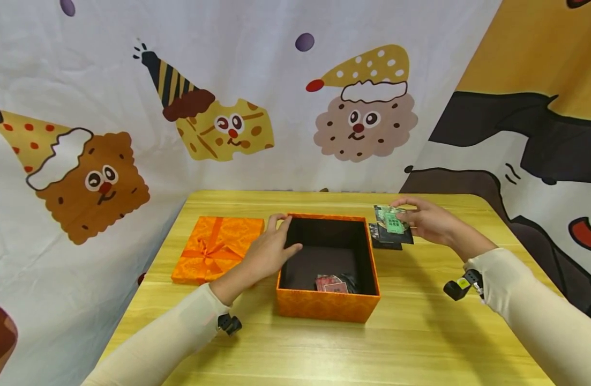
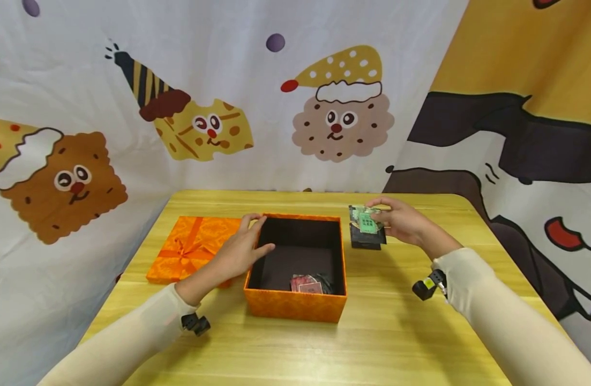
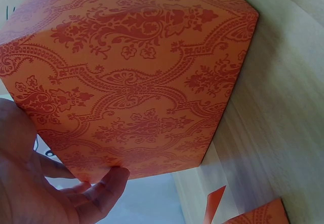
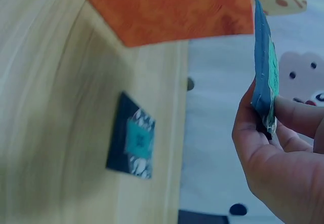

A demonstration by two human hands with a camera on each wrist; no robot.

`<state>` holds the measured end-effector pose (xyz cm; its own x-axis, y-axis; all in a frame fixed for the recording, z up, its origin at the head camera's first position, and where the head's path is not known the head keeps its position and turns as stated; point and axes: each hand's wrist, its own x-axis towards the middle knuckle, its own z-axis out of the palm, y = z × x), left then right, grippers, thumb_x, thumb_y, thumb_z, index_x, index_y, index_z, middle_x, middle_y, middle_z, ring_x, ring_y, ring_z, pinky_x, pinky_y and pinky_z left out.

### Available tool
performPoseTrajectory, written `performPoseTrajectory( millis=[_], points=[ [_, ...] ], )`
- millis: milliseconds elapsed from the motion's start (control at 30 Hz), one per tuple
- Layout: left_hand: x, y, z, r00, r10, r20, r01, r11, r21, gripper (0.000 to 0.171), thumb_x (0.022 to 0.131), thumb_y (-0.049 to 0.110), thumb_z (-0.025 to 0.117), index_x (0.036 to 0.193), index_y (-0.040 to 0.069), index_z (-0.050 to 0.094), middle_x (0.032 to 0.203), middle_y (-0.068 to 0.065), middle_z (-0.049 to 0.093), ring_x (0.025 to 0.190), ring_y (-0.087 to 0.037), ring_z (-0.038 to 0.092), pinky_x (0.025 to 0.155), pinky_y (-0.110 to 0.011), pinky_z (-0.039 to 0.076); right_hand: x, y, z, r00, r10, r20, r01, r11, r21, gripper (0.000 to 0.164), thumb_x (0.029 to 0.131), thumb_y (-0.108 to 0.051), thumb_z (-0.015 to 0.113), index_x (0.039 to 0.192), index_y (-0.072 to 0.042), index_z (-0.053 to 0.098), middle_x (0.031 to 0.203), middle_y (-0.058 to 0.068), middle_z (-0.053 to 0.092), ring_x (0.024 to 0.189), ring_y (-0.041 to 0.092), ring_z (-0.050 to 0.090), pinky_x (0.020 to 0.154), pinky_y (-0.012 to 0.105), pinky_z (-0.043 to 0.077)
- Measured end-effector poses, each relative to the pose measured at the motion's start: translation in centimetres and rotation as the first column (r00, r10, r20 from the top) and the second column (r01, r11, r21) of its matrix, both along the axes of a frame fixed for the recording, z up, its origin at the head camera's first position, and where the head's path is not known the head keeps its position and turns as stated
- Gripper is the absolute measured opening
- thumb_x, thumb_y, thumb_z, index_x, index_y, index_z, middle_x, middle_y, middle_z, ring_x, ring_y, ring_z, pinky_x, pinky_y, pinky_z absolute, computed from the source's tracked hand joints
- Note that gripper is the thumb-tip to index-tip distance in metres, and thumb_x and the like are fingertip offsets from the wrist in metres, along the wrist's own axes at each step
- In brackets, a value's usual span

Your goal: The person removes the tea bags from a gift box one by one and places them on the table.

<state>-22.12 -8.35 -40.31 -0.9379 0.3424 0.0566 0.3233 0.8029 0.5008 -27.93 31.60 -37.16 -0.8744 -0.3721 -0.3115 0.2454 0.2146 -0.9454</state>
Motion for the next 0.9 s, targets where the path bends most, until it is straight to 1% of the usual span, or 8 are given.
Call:
performPoseTrajectory(
  millis=[67,167,233,300,500,567,767,900],
  points=[
    [0.0,0.0,-0.1,1.0,0.0,-0.002,0.0,1.0,-0.002,0.08,0.101,0.042,0.067,0.163,0.007,0.03,0.16,-0.015,0.03,0.054,-0.016,0.049,0.047,-0.028,0.041,0.0,0.6,-0.5,0.999,-0.027,0.024,0.027,1.0,0.016,0.029,0.11,-0.009,0.047,0.139,-0.008,0.043,0.117,0.004,0.061,0.095,0.015,0.067,0.084,0.035,0.057],
    [0.0,0.0,-0.2,1.0,0.0,-0.006,0.0,1.0,-0.002,0.08,0.1,0.042,0.067,0.163,0.006,0.031,0.16,-0.015,0.03,0.054,-0.016,0.049,0.047,-0.028,0.042,0.1,1.2,-1.4,0.998,-0.053,0.046,0.051,0.997,0.057,0.031,0.11,-0.011,0.048,0.141,-0.008,0.043,0.111,0.003,0.058,0.082,0.012,0.06,0.082,0.035,0.055],
    [0.0,0.0,-0.1,1.0,0.001,-0.007,-0.001,1.0,-0.001,0.08,0.1,0.041,0.068,0.162,0.006,0.031,0.159,-0.015,0.03,0.054,-0.016,0.049,0.047,-0.029,0.042,0.2,1.4,-2.2,0.996,-0.064,0.064,0.058,0.995,0.079,0.031,0.11,-0.012,0.049,0.141,-0.009,0.045,0.109,0.004,0.054,0.079,0.012,0.055,0.081,0.036,0.053],
    [0.0,0.0,-0.1,1.0,0.001,-0.007,-0.001,1.0,-0.001,0.08,0.1,0.041,0.067,0.162,0.006,0.031,0.159,-0.015,0.03,0.054,-0.016,0.049,0.047,-0.029,0.041,0.3,1.6,-2.9,0.995,-0.064,0.071,0.056,0.993,0.108,0.032,0.11,-0.013,0.05,0.141,-0.009,0.045,0.107,0.004,0.05,0.075,0.012,0.047,0.079,0.037,0.049],
    [0.0,0.0,0.0,1.0,0.004,-0.014,-0.005,1.0,-0.01,0.079,0.101,0.041,0.067,0.162,0.007,0.031,0.159,-0.015,0.03,0.053,-0.017,0.048,0.047,-0.028,0.04,0.5,1.9,-4.9,0.996,-0.051,0.079,0.035,0.981,0.192,0.037,0.11,-0.015,0.052,0.145,-0.006,0.045,0.107,0.004,0.049,0.073,0.014,0.044,0.074,0.037,0.043],
    [-0.1,0.0,-0.1,1.0,0.007,-0.017,-0.007,1.0,-0.012,0.08,0.1,0.041,0.068,0.162,0.007,0.032,0.159,-0.015,0.03,0.054,-0.016,0.048,0.047,-0.028,0.04,0.6,1.9,-5.4,0.995,-0.042,0.087,0.022,0.977,0.213,0.039,0.11,-0.015,0.052,0.147,-0.004,0.044,0.102,0.003,0.048,0.07,0.014,0.04,0.072,0.036,0.041],
    [-0.1,0.1,-0.1,1.0,0.013,-0.018,-0.013,1.0,-0.014,0.08,0.1,0.041,0.069,0.162,0.007,0.032,0.159,-0.015,0.03,0.056,-0.016,0.049,0.047,-0.028,0.041,1.2,1.7,-6.5,0.992,-0.039,0.119,0.009,0.968,0.249,0.041,0.108,-0.012,0.054,0.146,0.0,0.044,0.07,-0.005,0.036,0.058,0.013,0.028,0.062,0.033,0.036],
    [-0.1,0.1,-0.1,1.0,0.013,-0.018,-0.013,1.0,-0.015,0.08,0.1,0.041,0.069,0.162,0.007,0.032,0.159,-0.015,0.03,0.055,-0.017,0.049,0.047,-0.028,0.041,1.6,1.7,-7.3,0.99,-0.034,0.134,-0.001,0.967,0.254,0.038,0.107,-0.01,0.056,0.142,0.002,0.047,0.067,-0.005,0.039,0.056,0.012,0.03,0.059,0.032,0.035]
  ],
)
